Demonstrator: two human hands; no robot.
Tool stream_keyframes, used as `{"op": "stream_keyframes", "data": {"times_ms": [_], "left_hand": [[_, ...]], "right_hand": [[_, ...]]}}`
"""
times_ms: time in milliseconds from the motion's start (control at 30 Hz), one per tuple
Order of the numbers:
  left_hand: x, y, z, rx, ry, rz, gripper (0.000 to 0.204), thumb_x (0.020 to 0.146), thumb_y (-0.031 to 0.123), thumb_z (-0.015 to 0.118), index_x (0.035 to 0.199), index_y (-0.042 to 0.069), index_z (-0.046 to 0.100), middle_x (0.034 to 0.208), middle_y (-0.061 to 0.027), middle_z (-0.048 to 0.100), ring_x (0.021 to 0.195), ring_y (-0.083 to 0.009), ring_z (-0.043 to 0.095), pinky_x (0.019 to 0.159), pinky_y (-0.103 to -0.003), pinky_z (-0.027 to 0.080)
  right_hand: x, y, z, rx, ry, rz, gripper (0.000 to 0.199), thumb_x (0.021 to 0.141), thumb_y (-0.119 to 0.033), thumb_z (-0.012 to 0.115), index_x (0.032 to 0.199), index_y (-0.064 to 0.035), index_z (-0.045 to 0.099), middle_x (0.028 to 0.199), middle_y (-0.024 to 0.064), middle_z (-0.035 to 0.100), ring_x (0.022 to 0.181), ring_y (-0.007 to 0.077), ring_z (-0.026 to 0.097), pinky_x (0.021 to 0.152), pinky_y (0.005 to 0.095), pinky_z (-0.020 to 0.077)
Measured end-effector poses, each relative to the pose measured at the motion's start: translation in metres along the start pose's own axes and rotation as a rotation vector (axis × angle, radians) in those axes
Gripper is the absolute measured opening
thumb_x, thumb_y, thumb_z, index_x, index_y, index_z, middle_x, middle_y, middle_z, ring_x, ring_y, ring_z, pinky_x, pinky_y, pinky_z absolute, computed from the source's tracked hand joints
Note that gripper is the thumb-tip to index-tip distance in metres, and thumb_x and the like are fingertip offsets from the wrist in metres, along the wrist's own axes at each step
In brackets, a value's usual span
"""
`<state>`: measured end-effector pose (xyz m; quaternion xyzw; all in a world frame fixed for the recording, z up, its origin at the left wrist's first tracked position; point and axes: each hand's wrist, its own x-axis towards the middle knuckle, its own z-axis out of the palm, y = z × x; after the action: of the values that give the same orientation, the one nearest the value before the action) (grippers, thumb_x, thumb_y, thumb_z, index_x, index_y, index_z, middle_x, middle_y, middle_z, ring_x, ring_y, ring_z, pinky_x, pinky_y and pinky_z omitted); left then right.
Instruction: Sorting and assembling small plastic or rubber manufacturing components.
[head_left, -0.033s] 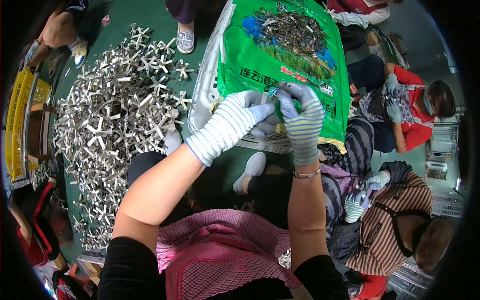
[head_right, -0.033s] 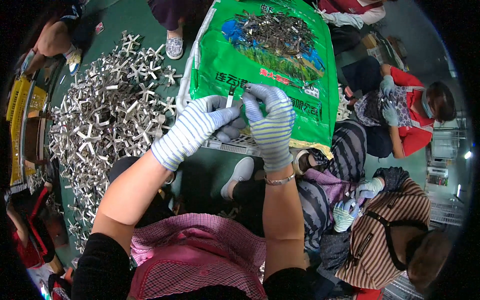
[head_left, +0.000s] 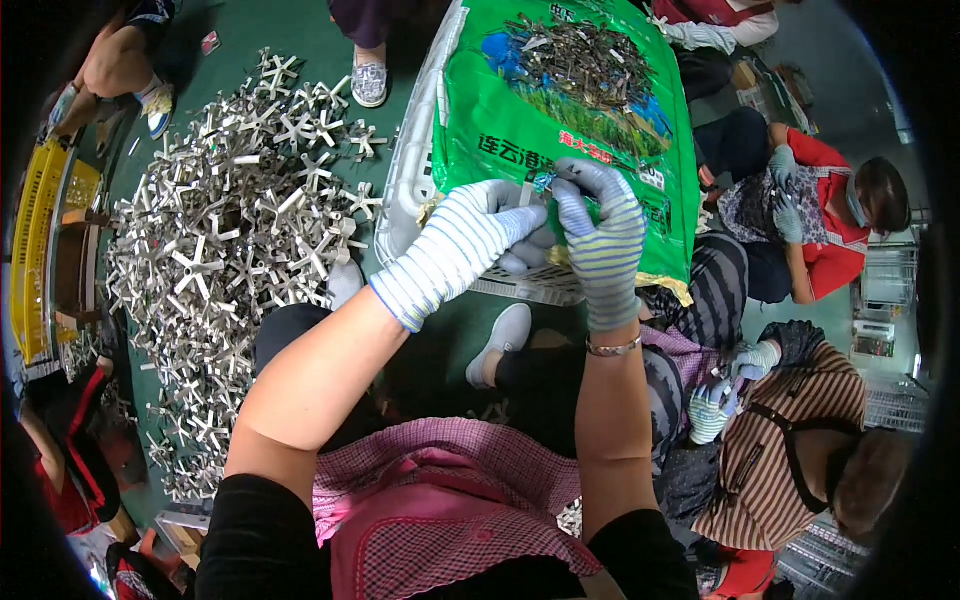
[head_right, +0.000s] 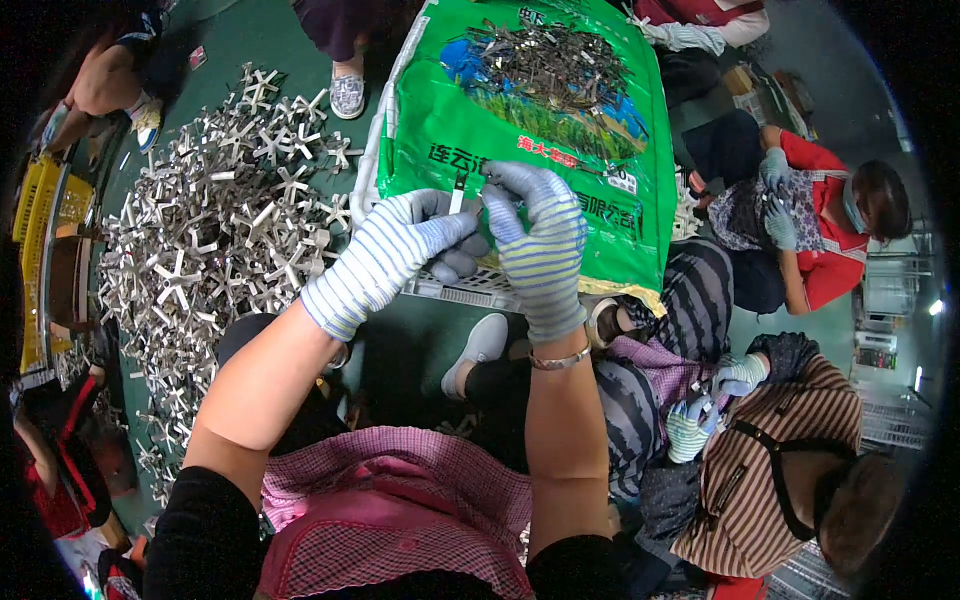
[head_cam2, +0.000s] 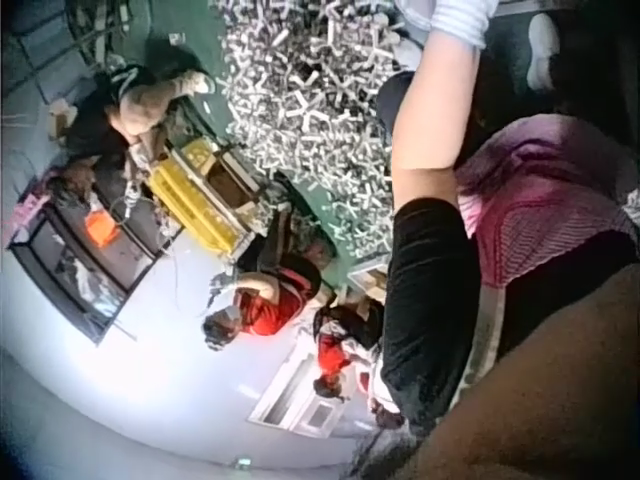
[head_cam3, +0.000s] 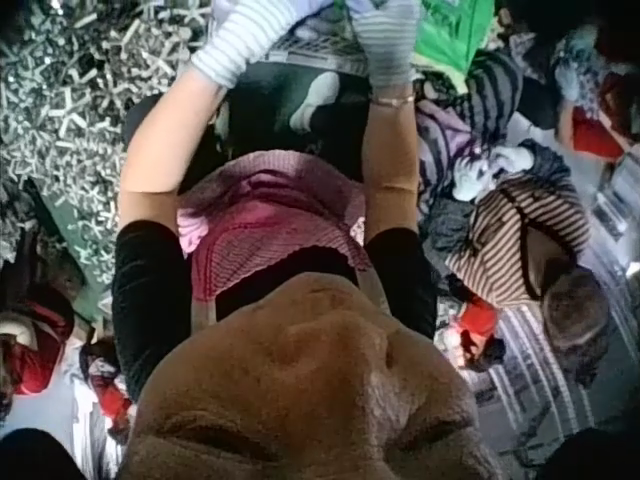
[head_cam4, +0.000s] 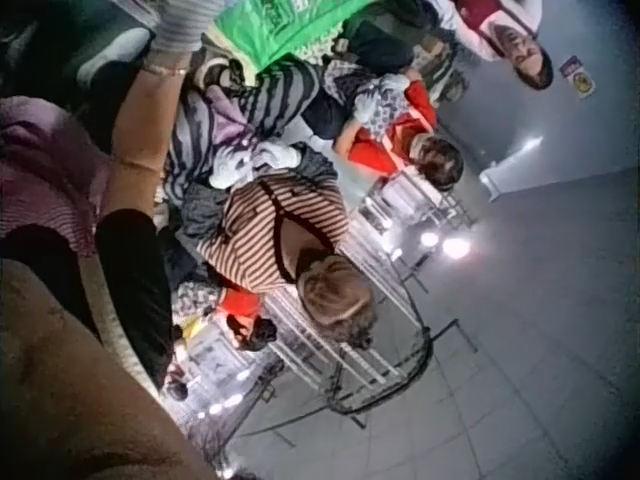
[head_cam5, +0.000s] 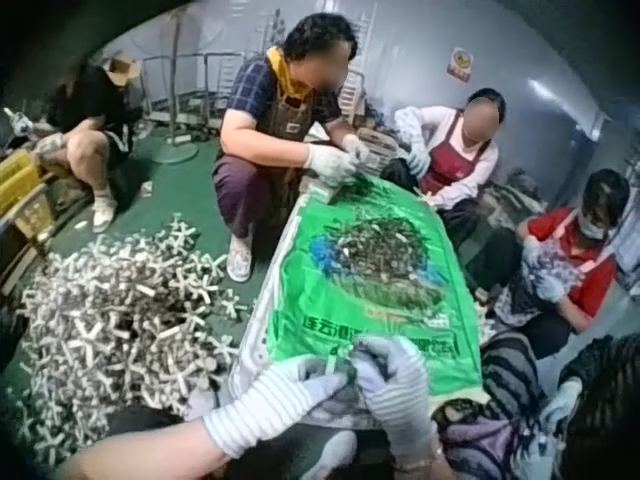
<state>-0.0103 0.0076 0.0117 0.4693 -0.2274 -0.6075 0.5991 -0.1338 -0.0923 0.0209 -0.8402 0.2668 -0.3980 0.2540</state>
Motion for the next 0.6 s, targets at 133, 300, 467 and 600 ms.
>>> {"op": "stream_keyframes", "data": {"times_ms": [133,300,467,600], "left_hand": [[0.0033,-0.0029,0.002,0.01,0.005,-0.013,0.023,0.091,0.021,0.059,0.102,0.0,0.059,0.08,-0.004,0.063,0.06,-0.0069,0.056,0.052,-0.019,0.045],[0.0013,0.0021,0.0082,0.104,0.011,-0.006,0.024,0.091,0.021,0.058,0.103,0.0,0.059,0.08,-0.0039,0.063,0.059,-0.0068,0.056,0.05,-0.019,0.043],[0.0033,-0.004,0.0061,0.005,0.029,-0.031,0.025,0.091,0.02,0.058,0.104,-0.002,0.058,0.081,-0.0049,0.064,0.059,-0.0074,0.056,0.05,-0.019,0.044],[0.0028,-0.002,0.0087,-0.113,0.089,-0.001,0.023,0.091,0.018,0.058,0.104,-0.002,0.058,0.082,-0.007,0.065,0.059,-0.0089,0.057,0.051,-0.019,0.045]], "right_hand": [[0.0013,0.0053,-0.0008,0.04,-0.119,0.009,0.017,0.079,-0.007,0.063,0.095,-0.0056,0.067,0.088,0.0135,0.065,0.083,0.0285,0.062,0.074,0.0353,0.0483],[0.0021,0.0006,-0.0006,-0.029,-0.077,-0.038,0.015,0.078,-0.011,0.066,0.092,-0.0066,0.068,0.084,0.0118,0.065,0.078,0.0272,0.063,0.073,0.0361,0.0481],[-0.0005,0.0041,0.003,0.013,-0.06,0.041,0.014,0.079,-0.011,0.066,0.092,-0.006,0.068,0.083,0.0117,0.066,0.077,0.0255,0.063,0.072,0.0346,0.0486],[-0.0009,0.0016,-0.0053,0.088,-0.079,0.116,0.018,0.081,-0.012,0.064,0.096,-0.0043,0.068,0.084,0.012,0.066,0.078,0.0225,0.063,0.072,0.0323,0.0492]]}}
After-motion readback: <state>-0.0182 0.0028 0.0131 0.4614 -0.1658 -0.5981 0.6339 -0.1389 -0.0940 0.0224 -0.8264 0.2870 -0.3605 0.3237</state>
